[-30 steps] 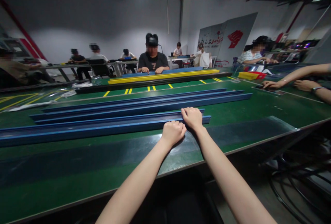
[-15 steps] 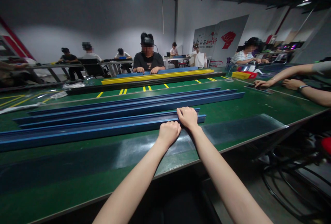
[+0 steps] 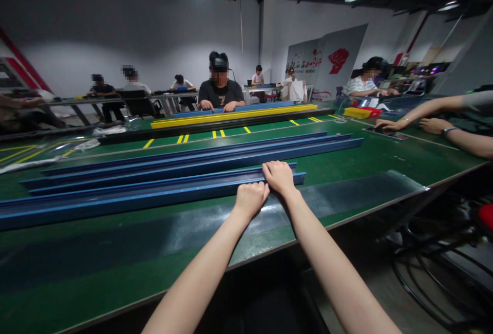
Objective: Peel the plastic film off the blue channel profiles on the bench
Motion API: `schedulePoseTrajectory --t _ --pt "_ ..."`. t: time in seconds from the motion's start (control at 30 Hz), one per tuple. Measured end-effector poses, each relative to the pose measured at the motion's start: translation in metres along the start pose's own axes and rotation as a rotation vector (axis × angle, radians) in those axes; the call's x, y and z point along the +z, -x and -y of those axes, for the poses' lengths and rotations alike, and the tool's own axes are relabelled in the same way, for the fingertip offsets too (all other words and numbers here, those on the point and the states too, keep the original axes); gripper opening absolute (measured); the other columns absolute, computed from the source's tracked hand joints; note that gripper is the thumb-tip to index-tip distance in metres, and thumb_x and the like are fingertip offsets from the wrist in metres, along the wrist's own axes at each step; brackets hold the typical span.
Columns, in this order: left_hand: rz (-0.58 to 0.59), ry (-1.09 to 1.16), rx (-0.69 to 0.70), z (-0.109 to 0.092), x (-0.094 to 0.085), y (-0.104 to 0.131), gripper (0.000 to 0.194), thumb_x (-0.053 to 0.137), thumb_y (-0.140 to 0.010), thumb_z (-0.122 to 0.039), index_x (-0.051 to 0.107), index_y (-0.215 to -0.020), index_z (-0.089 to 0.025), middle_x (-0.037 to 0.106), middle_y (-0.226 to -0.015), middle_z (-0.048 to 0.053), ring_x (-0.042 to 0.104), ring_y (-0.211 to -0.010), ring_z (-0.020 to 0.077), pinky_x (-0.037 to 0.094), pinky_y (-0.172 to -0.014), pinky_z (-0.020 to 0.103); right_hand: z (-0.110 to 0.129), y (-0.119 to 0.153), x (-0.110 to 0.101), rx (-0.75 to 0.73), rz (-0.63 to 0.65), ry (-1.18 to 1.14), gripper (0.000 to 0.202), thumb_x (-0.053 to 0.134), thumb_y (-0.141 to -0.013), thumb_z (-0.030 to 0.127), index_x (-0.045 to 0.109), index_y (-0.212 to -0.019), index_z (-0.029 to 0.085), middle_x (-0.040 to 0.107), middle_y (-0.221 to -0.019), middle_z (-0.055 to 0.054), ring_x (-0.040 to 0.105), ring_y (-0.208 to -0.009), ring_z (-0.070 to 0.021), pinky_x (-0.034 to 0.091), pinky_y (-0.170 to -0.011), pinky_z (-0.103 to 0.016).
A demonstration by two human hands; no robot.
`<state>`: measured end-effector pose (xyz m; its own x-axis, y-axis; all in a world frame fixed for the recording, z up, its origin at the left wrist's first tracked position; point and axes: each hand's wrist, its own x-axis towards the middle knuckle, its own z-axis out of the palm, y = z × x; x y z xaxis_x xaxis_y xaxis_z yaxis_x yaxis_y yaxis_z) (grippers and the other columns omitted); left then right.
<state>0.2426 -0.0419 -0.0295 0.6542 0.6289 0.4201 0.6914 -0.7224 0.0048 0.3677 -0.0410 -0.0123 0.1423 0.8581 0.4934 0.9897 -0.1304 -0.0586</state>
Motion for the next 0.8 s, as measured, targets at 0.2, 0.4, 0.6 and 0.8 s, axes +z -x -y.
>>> schedulePoseTrajectory --t 0.2,0.4,0.6,0.8 --pt "-0.021 -0.022 0.002 0.003 -0.003 -0.001 0.040 0.028 -0.089 -0.030 0.063 -0.076 -0.013 0.066 -0.070 0.012 0.062 -0.063 0.0191 0.037 -0.055 0.026 0.001 0.001 -0.003 0.009 -0.141 -0.088 0.033 0.026 -0.089 0.028 0.058 -0.092 0.019 0.064 -0.088 -0.004 0.053 -0.082 -0.0140 0.029 -0.070 -0.025" --pt "-0.047 -0.026 -0.069 0.009 -0.013 0.000 0.043 0.028 -0.089 -0.030 0.064 -0.073 -0.014 0.066 -0.071 0.012 0.061 -0.065 0.0193 0.036 -0.056 0.027 0.004 0.004 -0.006 -0.045 -0.253 -0.102 0.035 0.025 -0.088 0.025 0.058 -0.085 0.017 0.062 -0.082 -0.005 0.050 -0.080 -0.0148 0.028 -0.071 -0.025" --pt "-0.123 -0.036 -0.144 0.019 -0.019 0.000 0.049 0.023 -0.091 -0.034 0.063 -0.071 -0.015 0.066 -0.069 0.010 0.061 -0.066 0.0190 0.035 -0.059 0.028 0.010 0.007 -0.010 -0.145 -0.266 -0.064 0.036 0.024 -0.088 0.026 0.057 -0.074 0.017 0.060 -0.073 -0.005 0.049 -0.072 -0.0139 0.026 -0.068 -0.026" --pt "-0.205 -0.013 -0.219 0.028 -0.024 0.000 0.046 0.024 -0.091 -0.034 0.062 -0.072 -0.017 0.065 -0.070 0.009 0.060 -0.069 0.0183 0.033 -0.061 0.029 0.019 0.010 -0.006 -0.265 -0.210 -0.050 0.036 0.025 -0.089 0.028 0.055 -0.070 0.017 0.060 -0.064 -0.002 0.048 -0.058 -0.0102 0.024 -0.058 -0.024"
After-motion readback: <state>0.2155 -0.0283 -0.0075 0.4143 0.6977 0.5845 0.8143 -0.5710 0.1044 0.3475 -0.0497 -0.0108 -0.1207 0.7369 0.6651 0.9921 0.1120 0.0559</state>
